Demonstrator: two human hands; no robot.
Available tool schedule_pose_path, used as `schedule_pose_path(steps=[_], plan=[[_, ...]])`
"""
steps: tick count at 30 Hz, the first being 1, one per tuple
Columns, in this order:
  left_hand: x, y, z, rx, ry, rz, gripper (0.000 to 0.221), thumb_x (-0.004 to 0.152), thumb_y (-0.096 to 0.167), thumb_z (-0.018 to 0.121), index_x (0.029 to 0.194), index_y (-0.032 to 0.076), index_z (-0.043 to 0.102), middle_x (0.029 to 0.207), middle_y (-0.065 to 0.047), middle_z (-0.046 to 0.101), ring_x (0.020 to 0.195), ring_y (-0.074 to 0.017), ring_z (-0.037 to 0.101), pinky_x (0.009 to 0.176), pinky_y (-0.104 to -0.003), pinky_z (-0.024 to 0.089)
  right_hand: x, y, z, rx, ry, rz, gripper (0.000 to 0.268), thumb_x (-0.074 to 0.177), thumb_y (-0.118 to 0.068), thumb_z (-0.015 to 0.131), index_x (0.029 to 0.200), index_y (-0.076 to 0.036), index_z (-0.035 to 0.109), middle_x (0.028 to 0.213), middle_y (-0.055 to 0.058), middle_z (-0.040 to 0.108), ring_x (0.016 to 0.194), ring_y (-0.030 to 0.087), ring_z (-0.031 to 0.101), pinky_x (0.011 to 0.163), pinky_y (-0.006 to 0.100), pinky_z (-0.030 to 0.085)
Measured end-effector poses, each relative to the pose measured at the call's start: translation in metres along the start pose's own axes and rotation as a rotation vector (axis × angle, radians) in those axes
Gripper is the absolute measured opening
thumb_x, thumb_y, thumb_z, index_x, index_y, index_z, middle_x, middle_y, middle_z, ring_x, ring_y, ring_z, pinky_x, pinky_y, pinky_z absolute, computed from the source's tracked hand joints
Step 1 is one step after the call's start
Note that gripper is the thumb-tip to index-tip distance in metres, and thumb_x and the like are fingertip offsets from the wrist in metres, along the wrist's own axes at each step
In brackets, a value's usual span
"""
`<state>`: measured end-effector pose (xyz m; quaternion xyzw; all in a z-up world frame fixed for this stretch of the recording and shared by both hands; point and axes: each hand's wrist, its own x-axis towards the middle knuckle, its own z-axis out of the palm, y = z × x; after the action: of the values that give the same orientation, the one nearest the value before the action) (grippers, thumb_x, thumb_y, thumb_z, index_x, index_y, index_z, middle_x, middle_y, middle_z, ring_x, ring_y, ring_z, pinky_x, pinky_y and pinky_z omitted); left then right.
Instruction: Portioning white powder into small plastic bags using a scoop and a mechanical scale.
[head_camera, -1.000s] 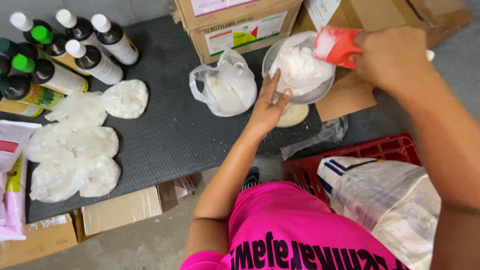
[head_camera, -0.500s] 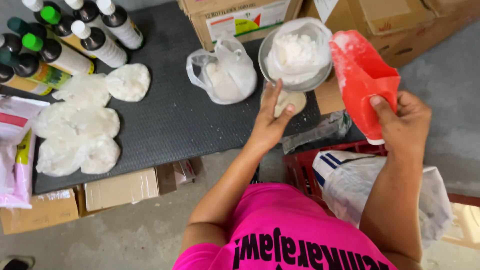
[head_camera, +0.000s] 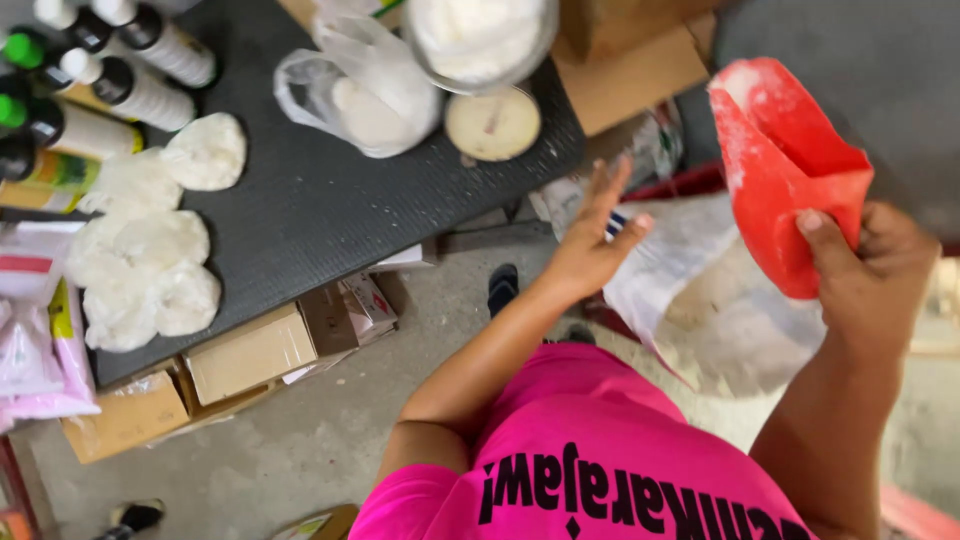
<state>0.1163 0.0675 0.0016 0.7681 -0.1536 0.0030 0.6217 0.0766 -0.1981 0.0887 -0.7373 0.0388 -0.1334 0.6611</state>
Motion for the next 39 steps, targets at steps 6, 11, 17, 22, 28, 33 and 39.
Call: schedule_pose_path(steps=[6,11,17,22,28,33,39], plan=[[-0.027,0.024,0.019,0.039,-0.019,-0.032,0.072,0.107,0.038,0.06,0.166,0.013,0.028,0.175,-0.028,0.019,0.166,-0.0372,0.012,0.132,-0.044,0.015,-0.039,0.018,-0.051,-0.063,0.034,0.024,0.009,0.109,0.003,0.073,0.103,0.007,0.068,0.093,0.002,0.071,0.078,0.002,0.058,0.071,0.019,0.047],[-0.047,0.03,0.036,-0.086,-0.03,-0.116,0.067,0.108,0.032,0.06,0.165,0.016,0.029,0.176,-0.025,0.012,0.166,-0.0348,0.008,0.13,-0.044,0.016,-0.065,0.023,-0.081,-0.055,0.05,0.074,0.008,0.107,0.002,0.072,0.101,0.005,0.068,0.091,0.001,0.07,0.077,0.001,0.058,0.071,0.02,0.047],[-0.064,0.034,0.043,-0.125,-0.068,-0.212,0.058,0.108,0.029,0.058,0.162,0.022,0.036,0.175,-0.025,0.011,0.164,-0.034,0.007,0.127,-0.044,0.02,-0.088,0.027,-0.117,-0.207,0.054,0.205,0.014,0.106,-0.004,0.076,0.096,0.003,0.068,0.081,0.001,0.066,0.068,0.002,0.055,0.061,0.022,0.043],[-0.074,0.03,0.054,-0.057,-0.076,-0.135,0.046,0.108,0.027,0.062,0.153,0.024,0.054,0.172,-0.029,0.028,0.165,-0.0361,0.02,0.129,-0.044,0.024,-0.084,0.034,-0.117,-0.675,-0.051,0.264,0.022,0.099,-0.015,0.082,0.092,0.002,0.07,0.07,0.011,0.062,0.06,0.016,0.055,0.056,0.032,0.044],[-0.084,0.015,0.071,0.148,-0.133,-0.077,0.044,0.103,0.028,0.068,0.146,0.021,0.062,0.169,-0.029,0.031,0.161,-0.0426,0.024,0.127,-0.048,0.028,-0.061,0.12,-0.09,-1.303,-0.313,-0.03,0.036,0.092,-0.038,0.073,0.118,-0.014,0.075,0.088,0.013,0.075,0.078,0.031,0.071,0.07,0.045,0.055],[-0.092,0.006,0.076,0.337,-0.146,-0.057,0.058,0.099,0.031,0.071,0.149,0.008,0.054,0.166,-0.031,0.029,0.156,-0.0491,0.025,0.126,-0.051,0.026,-0.027,0.133,-0.061,-1.618,-0.576,0.061,0.023,0.089,-0.027,0.064,0.102,-0.013,0.076,0.095,0.012,0.078,0.087,0.031,0.075,0.069,0.049,0.058],[-0.098,0.007,0.077,0.29,-0.114,-0.08,0.062,0.099,0.031,0.07,0.152,0.007,0.05,0.168,-0.032,0.025,0.157,-0.0484,0.026,0.126,-0.049,0.027,-0.028,0.152,-0.064,-1.58,-0.568,0.026,0.023,0.083,-0.029,0.068,0.098,-0.014,0.077,0.094,0.013,0.077,0.084,0.031,0.074,0.065,0.051,0.056]])
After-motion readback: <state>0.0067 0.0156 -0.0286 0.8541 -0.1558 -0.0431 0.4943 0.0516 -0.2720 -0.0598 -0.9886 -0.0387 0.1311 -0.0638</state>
